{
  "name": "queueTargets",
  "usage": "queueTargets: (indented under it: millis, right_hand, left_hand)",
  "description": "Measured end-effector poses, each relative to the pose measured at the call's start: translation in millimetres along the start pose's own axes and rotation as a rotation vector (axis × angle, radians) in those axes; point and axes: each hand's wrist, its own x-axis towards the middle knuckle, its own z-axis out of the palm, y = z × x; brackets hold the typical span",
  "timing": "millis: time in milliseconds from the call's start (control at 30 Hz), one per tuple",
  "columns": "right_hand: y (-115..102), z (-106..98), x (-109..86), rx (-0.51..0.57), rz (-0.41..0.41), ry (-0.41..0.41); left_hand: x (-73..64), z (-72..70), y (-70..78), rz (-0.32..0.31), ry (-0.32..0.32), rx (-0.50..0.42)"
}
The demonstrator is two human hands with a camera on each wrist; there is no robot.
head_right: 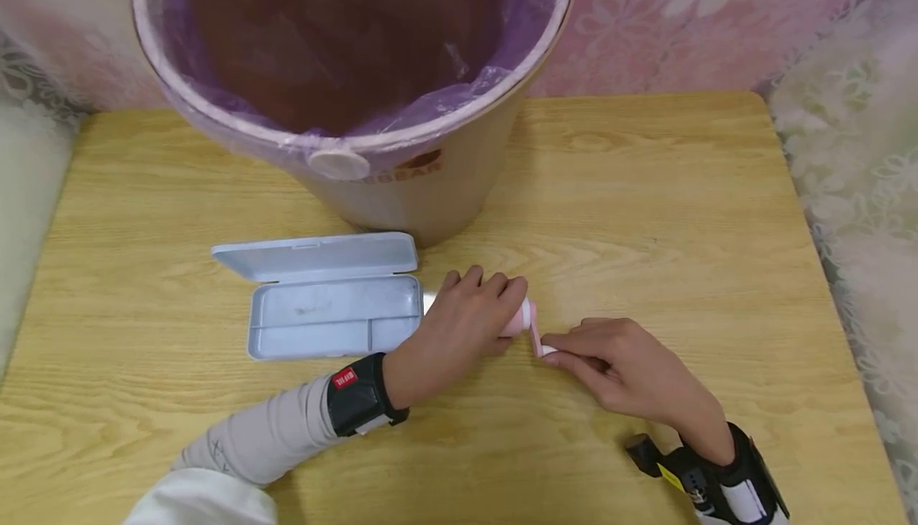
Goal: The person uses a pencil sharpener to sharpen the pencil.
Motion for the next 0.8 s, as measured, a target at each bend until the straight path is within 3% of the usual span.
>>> queueTargets:
  millis: [133, 333, 600, 800]
  right_hand:
    - [8, -11, 8.8, 0.0, -0.035, 0.06]
    - [24, -22, 28.5, -0.062, 0.001, 0.049]
    - [46, -14, 40.9, -0.219, 0.066, -0.1]
    - [50, 7, 26.1, -0.198, 0.084, -0.246]
  left_hand:
    - [-0.3, -0.7, 0.7, -0.007, 0.003, -0.001]
    - [-2.7, -0.7, 2.4, -0.017, 0.019, 0.021]
    - [-3.4, -1.3, 1.4, 0.0, -0.006, 0.06]
    - [-2.2, -1.2, 1.6, -0.007, -0.008, 0.011]
